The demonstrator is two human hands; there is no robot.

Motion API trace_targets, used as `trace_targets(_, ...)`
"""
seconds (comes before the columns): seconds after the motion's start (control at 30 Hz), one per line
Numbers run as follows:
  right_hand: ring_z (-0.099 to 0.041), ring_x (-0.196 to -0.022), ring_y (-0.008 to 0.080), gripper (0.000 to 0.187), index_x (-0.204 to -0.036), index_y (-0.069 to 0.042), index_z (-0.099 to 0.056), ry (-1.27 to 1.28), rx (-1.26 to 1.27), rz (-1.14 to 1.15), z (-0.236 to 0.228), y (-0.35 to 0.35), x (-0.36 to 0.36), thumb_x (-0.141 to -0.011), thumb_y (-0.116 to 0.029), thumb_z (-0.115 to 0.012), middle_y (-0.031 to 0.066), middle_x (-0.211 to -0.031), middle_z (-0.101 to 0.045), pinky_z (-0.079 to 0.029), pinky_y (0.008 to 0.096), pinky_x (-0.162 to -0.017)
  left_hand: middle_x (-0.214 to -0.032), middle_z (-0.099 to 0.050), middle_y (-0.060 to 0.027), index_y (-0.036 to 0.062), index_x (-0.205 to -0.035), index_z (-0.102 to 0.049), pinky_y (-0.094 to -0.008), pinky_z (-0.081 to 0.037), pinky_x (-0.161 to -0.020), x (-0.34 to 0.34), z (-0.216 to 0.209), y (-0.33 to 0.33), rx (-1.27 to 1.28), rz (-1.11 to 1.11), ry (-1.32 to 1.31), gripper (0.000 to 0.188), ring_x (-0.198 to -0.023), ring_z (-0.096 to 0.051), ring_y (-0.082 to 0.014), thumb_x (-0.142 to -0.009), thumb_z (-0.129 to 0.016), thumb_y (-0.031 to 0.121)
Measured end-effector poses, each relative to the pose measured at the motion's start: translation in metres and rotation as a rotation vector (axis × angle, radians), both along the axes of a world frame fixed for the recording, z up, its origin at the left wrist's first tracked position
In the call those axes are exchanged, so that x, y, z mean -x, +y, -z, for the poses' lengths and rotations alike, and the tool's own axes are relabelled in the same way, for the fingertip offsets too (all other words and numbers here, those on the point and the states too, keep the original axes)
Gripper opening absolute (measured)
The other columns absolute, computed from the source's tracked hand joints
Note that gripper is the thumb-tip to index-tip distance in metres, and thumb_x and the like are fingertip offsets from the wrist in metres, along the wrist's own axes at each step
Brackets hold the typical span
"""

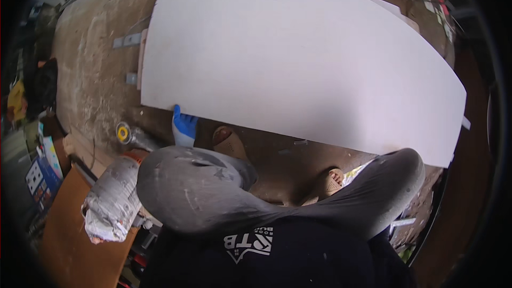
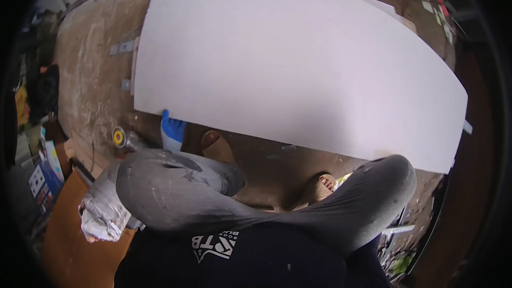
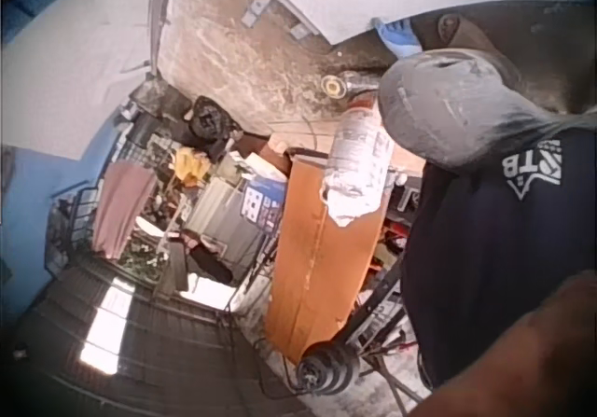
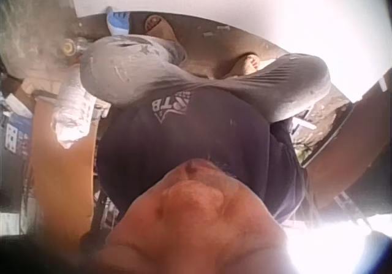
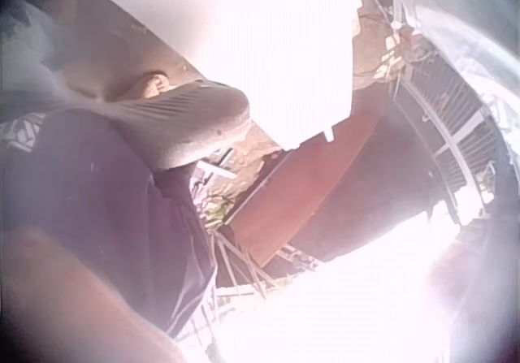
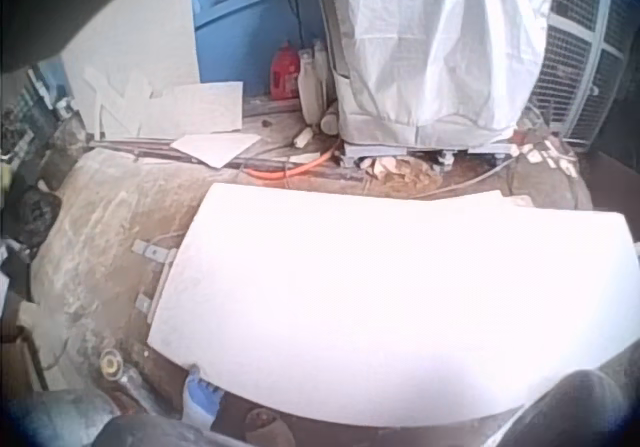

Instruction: The person puts on gloves, positions a board onto wooden supports, and measures and marks it using a triangle ruler, a tape measure, and a pencil.

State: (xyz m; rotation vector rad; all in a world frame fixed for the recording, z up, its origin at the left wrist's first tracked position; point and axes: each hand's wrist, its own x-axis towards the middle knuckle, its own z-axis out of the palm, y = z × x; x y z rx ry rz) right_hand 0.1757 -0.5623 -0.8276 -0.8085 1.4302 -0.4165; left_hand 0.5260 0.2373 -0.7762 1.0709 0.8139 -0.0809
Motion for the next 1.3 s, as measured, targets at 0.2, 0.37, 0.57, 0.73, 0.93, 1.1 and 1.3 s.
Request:
trace_targets(0.2,-0.060,-0.076,0.0151,0.030,-0.102,-0.011,-0.065,-0.071,0.094,0.077,0.026,0.012,-0.007,-0.104,-0.041,-0.063,0.0021,-0.086,-0.063,-0.050,0.0300,-0.069,-0.139,-0.066,-0.0137,0.0001,-0.138,-0.060,-0.0431,-0.049,-0.114,-0.013,0.020,0.034,0.109,-0.022,-0.052,0.045,-0.128,-0.062,-0.0269,-0.109,-0.059,0.035)
trace_targets(0.37,-0.060,-0.076,0.0147,0.030,-0.101,-0.011,-0.065,-0.005,0.218,0.006,0.030,0.015,-0.041,-0.105,-0.041,-0.062,0.0014,-0.085,-0.063,-0.050,0.0297,-0.068,-0.152,-0.056,-0.0175,-0.0021,-0.148,-0.051,-0.0446,-0.039,-0.123,-0.024,0.018,0.032,0.093,0.022,-0.025,0.052,-0.139,-0.053,-0.0307,-0.112,-0.051,0.035)
trace_targets(0.57,-0.055,-0.068,0.0116,0.025,-0.089,-0.010,-0.064,0.155,0.476,0.096,-0.001,0.035,-0.072,-0.104,-0.029,-0.065,-0.0010,-0.084,-0.063,-0.048,0.0309,-0.063,-0.154,-0.053,-0.0216,-0.0076,-0.149,-0.047,-0.0429,-0.035,-0.124,-0.029,0.011,0.016,-0.143,0.012,0.028,0.057,-0.141,-0.050,-0.0307,-0.112,-0.050,0.036)
trace_targets(0.73,-0.053,-0.063,0.0089,0.024,-0.087,-0.009,-0.064,-0.085,0.395,0.220,-0.025,0.043,-0.087,-0.104,-0.025,-0.066,-0.0030,-0.077,-0.060,-0.046,0.0284,-0.058,-0.153,-0.054,-0.0200,-0.0054,-0.149,-0.048,-0.0432,-0.037,-0.123,-0.035,0.020,0.029,-0.037,-0.078,0.053,0.058,-0.141,-0.051,-0.0300,-0.112,-0.050,0.039)
trace_targets(0.93,-0.059,-0.067,0.0098,0.024,-0.091,-0.007,-0.065,-0.073,0.382,0.209,-0.030,0.043,-0.091,-0.105,-0.026,-0.065,-0.0011,-0.082,-0.063,-0.051,0.0296,-0.060,-0.153,-0.055,-0.0188,-0.0026,-0.150,-0.048,-0.0441,-0.038,-0.122,-0.046,0.030,0.044,-0.010,-0.071,0.138,0.058,-0.140,-0.052,-0.0297,-0.112,-0.051,0.041)
trace_targets(1.1,-0.065,-0.075,0.0140,0.027,-0.106,-0.007,-0.067,-0.039,0.312,0.263,-0.026,0.048,-0.095,-0.106,-0.034,-0.064,0.0007,-0.088,-0.065,-0.056,0.0310,-0.067,-0.152,-0.056,-0.0187,0.0002,-0.151,-0.048,-0.0459,-0.039,-0.121,-0.059,-0.005,0.022,-0.124,0.173,0.433,0.056,-0.139,-0.052,-0.0304,-0.111,-0.052,0.040)
trace_targets(1.3,-0.073,-0.077,0.0243,0.059,-0.123,-0.004,-0.064,-0.042,0.041,0.363,-0.018,0.096,-0.051,-0.108,-0.057,-0.045,0.0129,-0.098,-0.074,-0.059,0.0392,-0.064,-0.150,-0.057,-0.0187,0.0035,-0.152,-0.049,-0.0480,-0.040,-0.120,-0.172,-0.121,-0.050,-0.480,1.179,1.248,0.054,-0.139,-0.053,-0.0313,-0.110,-0.054,0.038)
